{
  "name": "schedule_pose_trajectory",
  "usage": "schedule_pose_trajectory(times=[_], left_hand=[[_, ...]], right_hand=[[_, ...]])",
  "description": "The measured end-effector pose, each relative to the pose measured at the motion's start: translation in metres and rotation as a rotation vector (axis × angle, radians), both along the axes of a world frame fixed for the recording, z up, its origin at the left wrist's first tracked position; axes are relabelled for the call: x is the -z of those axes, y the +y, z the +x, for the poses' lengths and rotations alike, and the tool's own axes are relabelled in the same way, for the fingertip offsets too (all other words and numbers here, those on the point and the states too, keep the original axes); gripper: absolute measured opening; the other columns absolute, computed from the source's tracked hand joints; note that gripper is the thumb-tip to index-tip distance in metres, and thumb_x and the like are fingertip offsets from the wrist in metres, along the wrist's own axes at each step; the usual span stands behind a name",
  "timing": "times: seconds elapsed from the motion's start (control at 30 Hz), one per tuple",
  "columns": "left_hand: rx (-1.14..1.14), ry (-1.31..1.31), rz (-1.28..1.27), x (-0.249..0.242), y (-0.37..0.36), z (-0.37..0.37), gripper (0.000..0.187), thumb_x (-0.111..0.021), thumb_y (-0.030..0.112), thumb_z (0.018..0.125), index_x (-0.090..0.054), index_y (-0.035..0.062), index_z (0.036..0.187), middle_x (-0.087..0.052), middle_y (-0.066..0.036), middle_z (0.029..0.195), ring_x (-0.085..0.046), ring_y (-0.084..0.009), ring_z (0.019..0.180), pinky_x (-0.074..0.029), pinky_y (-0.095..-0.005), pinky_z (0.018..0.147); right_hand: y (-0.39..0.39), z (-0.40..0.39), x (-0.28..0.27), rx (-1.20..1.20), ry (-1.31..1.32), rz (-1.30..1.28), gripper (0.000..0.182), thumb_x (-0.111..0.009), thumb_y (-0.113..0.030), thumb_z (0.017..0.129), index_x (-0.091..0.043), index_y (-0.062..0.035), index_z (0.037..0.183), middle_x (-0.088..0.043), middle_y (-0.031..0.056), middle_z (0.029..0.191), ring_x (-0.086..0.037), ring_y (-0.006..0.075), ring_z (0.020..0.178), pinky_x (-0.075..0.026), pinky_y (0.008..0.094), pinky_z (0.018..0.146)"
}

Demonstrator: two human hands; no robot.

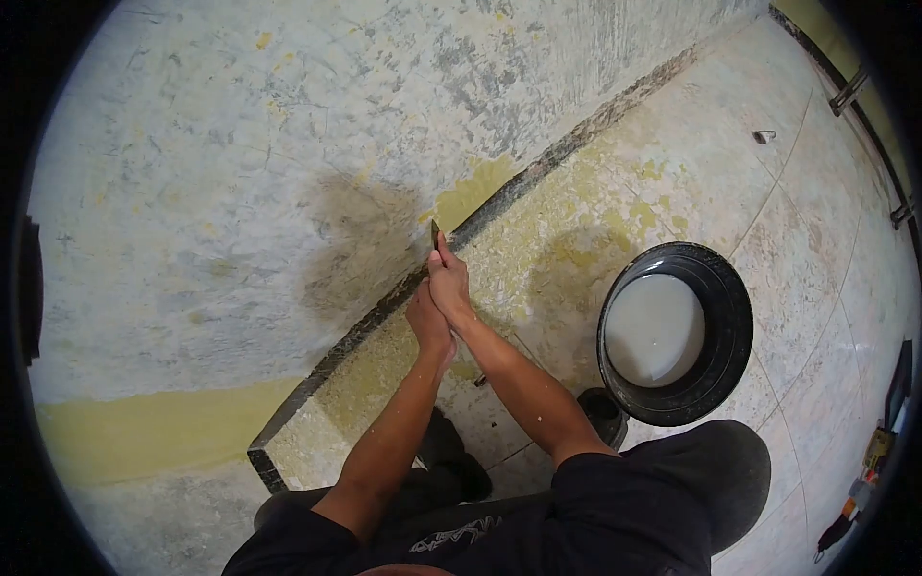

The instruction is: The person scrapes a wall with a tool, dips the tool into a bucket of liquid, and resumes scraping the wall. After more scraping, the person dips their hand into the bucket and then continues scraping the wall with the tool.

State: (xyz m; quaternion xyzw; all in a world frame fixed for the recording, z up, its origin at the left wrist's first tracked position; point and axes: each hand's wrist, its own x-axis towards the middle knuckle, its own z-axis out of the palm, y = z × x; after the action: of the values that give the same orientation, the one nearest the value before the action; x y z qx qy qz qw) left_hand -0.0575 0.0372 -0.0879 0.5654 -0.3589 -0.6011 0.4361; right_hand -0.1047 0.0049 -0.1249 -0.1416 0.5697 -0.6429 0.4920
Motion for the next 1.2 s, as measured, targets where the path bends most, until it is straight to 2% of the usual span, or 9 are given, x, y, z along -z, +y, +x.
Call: schedule_pose_trajectory(times=[0.07,0.13,0.23,0.33,0.67,0.77,1.07,1.13,1.2], left_hand=[[-0.005,0.008,0.011,-0.005,0.000,0.002,0.030,-0.048,0.022,0.095,-0.065,-0.0029,0.099,-0.063,-0.007,0.096,-0.057,-0.0132,0.085,-0.045,-0.0268,0.075],[0.050,-0.022,0.028,-0.006,-0.006,0.012,0.030,-0.049,0.022,0.095,-0.065,-0.0034,0.099,-0.063,-0.007,0.095,-0.057,-0.0129,0.085,-0.045,-0.0272,0.075],[0.123,-0.086,-0.008,-0.011,-0.017,0.024,0.030,-0.048,0.021,0.095,-0.065,-0.0034,0.100,-0.063,-0.007,0.095,-0.057,-0.0132,0.085,-0.046,-0.0277,0.076],[0.153,-0.037,0.034,-0.018,-0.020,0.023,0.032,-0.047,0.024,0.095,-0.062,-0.0022,0.106,-0.062,-0.009,0.102,-0.057,-0.0161,0.091,-0.045,-0.0299,0.080],[0.178,-0.063,0.046,-0.022,-0.025,0.023,0.032,-0.049,0.024,0.095,-0.061,-0.0030,0.107,-0.062,-0.009,0.102,-0.057,-0.0163,0.091,-0.045,-0.0303,0.080],[0.169,-0.063,0.050,-0.023,-0.026,0.026,0.033,-0.050,0.025,0.094,-0.062,-0.0032,0.106,-0.062,-0.008,0.101,-0.057,-0.0159,0.090,-0.045,-0.0303,0.079],[0.171,-0.012,0.015,-0.016,-0.022,0.019,0.034,-0.052,0.026,0.093,-0.063,-0.0021,0.108,-0.062,-0.008,0.105,-0.058,-0.0163,0.093,-0.045,-0.0290,0.082],[0.119,0.020,0.042,-0.022,-0.019,0.014,0.031,-0.050,0.024,0.094,-0.064,-0.0040,0.096,-0.063,-0.008,0.095,-0.057,-0.0138,0.085,-0.045,-0.0283,0.076],[0.125,0.027,0.037,-0.022,-0.016,0.012,0.031,-0.049,0.024,0.094,-0.063,-0.0038,0.096,-0.063,-0.008,0.094,-0.057,-0.0137,0.085,-0.045,-0.0284,0.076]], right_hand=[[0.000,0.005,0.004,0.000,-0.017,0.005,0.049,-0.048,-0.020,0.096,-0.038,-0.0111,0.143,-0.060,0.0035,0.081,-0.050,0.0105,0.067,-0.044,0.0269,0.065],[-0.003,0.011,-0.003,0.068,-0.002,0.014,0.049,-0.047,-0.019,0.096,-0.037,-0.0100,0.143,-0.064,0.0091,0.100,-0.052,0.0120,0.074,-0.045,0.0272,0.069],[-0.018,0.024,0.005,0.156,0.084,-0.011,0.049,-0.046,-0.020,0.096,-0.037,-0.0088,0.143,-0.062,0.0132,0.114,-0.053,0.0134,0.077,-0.045,0.0271,0.072],[-0.011,0.018,-0.023,0.150,-0.123,0.028,0.049,-0.045,-0.020,0.097,-0.037,-0.0074,0.143,-0.063,0.0143,0.112,-0.055,0.0149,0.079,-0.046,0.0276,0.074],[-0.020,0.023,-0.008,0.194,-0.116,0.010,0.050,-0.044,-0.022,0.097,-0.035,-0.0079,0.144,-0.062,0.0168,0.115,-0.059,0.0190,0.086,-0.046,0.0297,0.078],[-0.026,0.027,0.000,0.251,0.056,0.027,0.050,-0.044,-0.022,0.097,-0.035,-0.0081,0.144,-0.062,0.0173,0.115,-0.060,0.0202,0.089,-0.046,0.0301,0.080],[-0.010,0.013,-0.026,0.148,-0.055,0.045,0.051,-0.044,-0.020,0.096,-0.034,-0.0076,0.145,-0.061,0.0097,0.094,-0.056,0.0148,0.071,-0.046,0.0291,0.069],[-0.010,0.011,-0.019,0.134,-0.069,0.060,0.051,-0.044,-0.022,0.095,-0.036,-0.0072,0.144,-0.064,0.0140,0.104,-0.060,0.0200,0.083,-0.047,0.0311,0.078],[-0.010,0.009,-0.013,0.130,0.000,0.084,0.052,-0.044,-0.023,0.095,-0.036,-0.0067,0.143,-0.063,0.0168,0.110,-0.060,0.0238,0.092,-0.045,0.0321,0.084]])
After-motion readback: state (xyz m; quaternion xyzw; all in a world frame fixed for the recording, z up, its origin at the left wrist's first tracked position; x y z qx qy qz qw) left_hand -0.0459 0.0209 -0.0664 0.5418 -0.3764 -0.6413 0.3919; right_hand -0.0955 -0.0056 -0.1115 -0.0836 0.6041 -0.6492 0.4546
